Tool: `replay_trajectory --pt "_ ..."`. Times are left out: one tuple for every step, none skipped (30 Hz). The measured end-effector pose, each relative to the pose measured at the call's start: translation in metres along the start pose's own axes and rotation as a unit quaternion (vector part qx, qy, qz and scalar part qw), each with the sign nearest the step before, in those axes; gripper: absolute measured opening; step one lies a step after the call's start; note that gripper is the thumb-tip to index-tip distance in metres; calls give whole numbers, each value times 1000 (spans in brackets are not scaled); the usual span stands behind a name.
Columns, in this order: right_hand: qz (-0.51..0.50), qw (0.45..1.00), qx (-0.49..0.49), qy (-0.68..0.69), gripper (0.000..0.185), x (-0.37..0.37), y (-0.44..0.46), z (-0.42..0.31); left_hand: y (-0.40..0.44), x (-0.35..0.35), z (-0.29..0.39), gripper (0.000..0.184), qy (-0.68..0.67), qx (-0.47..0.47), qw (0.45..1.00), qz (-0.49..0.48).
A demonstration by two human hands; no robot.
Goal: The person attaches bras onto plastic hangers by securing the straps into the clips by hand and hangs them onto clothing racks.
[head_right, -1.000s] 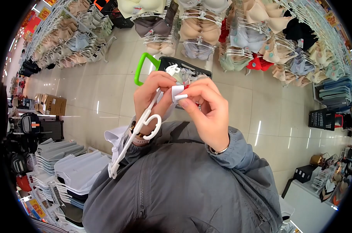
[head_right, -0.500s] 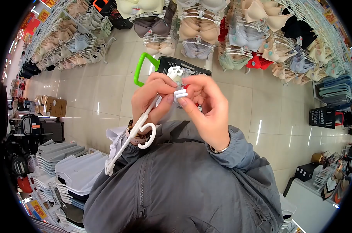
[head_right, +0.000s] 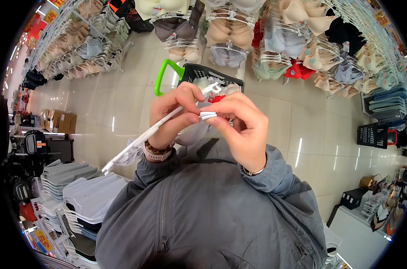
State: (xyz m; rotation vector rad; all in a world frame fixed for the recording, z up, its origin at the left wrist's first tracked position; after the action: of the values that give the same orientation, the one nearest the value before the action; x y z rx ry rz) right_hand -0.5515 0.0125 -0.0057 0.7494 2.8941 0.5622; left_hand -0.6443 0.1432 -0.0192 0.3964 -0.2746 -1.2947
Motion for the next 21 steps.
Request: replay_trajectory --pt "-1 1000 1 0 16 -1 -1 -1 0 -1 -2 15 0 -1 1000 2" --pt "-5 1000 7 -21 17 -2 -2 -1 1 1 -3 15 -36 4 999 -18" --pt "-8 999 13 -42 17 -2 -3 -1 1 3 -4 15 -71 9 997 -37" --pt "-9 999 14 -42 17 -2 -3 -1 2 3 -5 15 -72 9 997 -37" --pt "-10 999 9 -46 18 -2 -3 -1 3 5 -5 16 -87 7 995 -49" --pt "-12 999 3 -49 19 -2 -4 -2 3 7 -5 17 -102 5 993 -61" --pt "-12 999 3 -49 19 -3 -4 -1 3 8 -5 17 -102 5 993 -61" --pt "-17 998 -6 -57 19 -4 -4 -2 4 9 -6 17 -107 3 993 -53" --pt "-21 998 -16 -65 19 -4 -4 -3 4 10 -6 17 -113 1 993 -46" --pt "-21 998 -17 -65 19 -5 -4 -4 4 10 -4 17 -113 2 993 -46" --pt "-26 998 -21 -62 18 -4 -4 -7 5 9 -6 17 -109 -38 992 -47" --pt "-31 997 -26 -59 18 -4 -4 -8 4 9 -8 18 -106 -77 990 -48" --pt "-31 997 -27 -58 18 -4 -4 -7 4 10 -9 18 -105 -77 990 -48" --pt "-20 998 -42 -31 17 -5 -4 -6 4 10 -8 19 -64 -62 995 -47" --pt "-9 998 -57 -3 17 -6 -5 -6 3 11 -7 20 -23 -49 997 -47" --pt "-9 998 -57 -3 17 -7 -6 -5 3 11 -7 20 -23 -49 997 -47" --pt "-11 998 -54 2 16 -10 -7 -4 3 11 -5 22 20 -41 998 -49" --pt "-13 999 -50 8 16 -11 -7 -3 3 11 -4 25 63 -34 996 -50" --pt "-14 999 -50 8 16 -11 -7 -2 4 11 -3 25 63 -35 996 -49" --pt "-14 998 -56 10 16 -11 -7 -2 5 13 -1 27 85 -16 995 -47" --pt "-13 998 -63 12 16 -11 -6 -2 7 14 2 30 106 3 993 -45"
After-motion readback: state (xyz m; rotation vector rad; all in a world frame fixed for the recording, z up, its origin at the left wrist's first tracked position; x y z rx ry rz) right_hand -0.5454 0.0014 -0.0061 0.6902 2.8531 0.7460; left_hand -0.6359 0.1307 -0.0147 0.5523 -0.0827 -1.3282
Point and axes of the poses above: each hand's wrist, its own y-axis towards the middle knuckle, its own x-axis out of the palm, z = x × y, the point moved 5 cm from there along y, towards the middle knuckle, and after that the axes turned 7 degrees about -z, right-handed, at the moved point
